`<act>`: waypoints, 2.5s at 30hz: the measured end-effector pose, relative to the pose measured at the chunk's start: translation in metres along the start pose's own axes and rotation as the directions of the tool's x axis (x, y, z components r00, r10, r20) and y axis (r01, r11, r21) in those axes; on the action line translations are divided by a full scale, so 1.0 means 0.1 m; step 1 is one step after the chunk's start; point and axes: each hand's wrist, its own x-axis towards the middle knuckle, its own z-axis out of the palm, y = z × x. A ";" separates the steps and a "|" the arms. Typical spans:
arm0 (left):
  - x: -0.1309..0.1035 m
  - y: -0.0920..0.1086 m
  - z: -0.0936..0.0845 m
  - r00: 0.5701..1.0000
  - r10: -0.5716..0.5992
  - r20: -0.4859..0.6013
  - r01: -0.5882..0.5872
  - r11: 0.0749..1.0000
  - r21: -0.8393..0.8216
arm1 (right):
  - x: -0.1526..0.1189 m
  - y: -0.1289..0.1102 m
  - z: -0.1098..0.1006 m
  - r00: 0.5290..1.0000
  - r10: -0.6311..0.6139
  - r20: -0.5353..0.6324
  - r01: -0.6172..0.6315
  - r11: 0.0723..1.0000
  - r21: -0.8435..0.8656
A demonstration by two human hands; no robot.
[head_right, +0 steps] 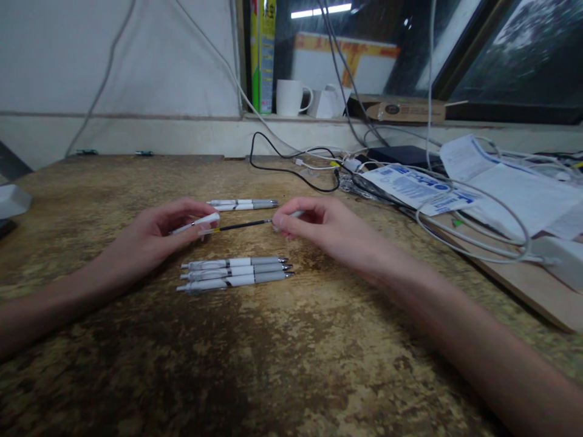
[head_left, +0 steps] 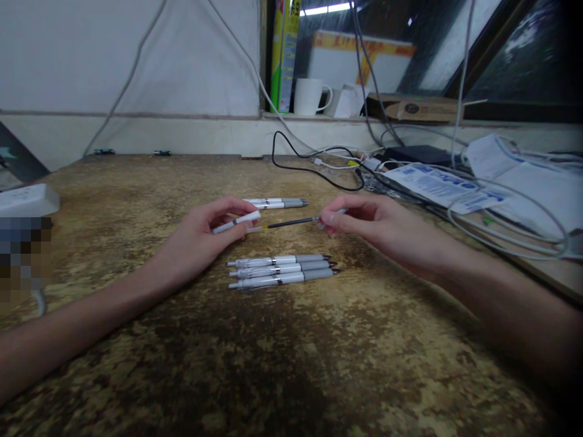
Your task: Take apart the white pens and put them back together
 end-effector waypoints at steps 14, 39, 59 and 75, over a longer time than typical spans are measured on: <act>0.00 0.01 0.00 1.000 0.006 0.021 -0.006 1.000 0.008 | -0.01 0.07 0.00 0.999 0.030 -0.022 -0.029 0.999 0.042; 0.00 -0.02 0.00 0.999 0.031 0.039 -0.031 0.999 0.011 | 0.00 0.09 -0.01 0.991 0.110 -0.069 -0.097 0.981 0.165; -0.02 0.00 0.00 0.997 0.043 0.063 -0.044 0.999 0.018 | 0.03 0.13 -0.04 0.968 0.099 -0.230 -0.063 0.985 0.161; -0.04 0.07 -0.02 0.985 0.078 0.157 -0.088 0.994 0.059 | -0.08 0.01 0.28 0.955 -0.272 -0.116 0.227 0.926 -0.302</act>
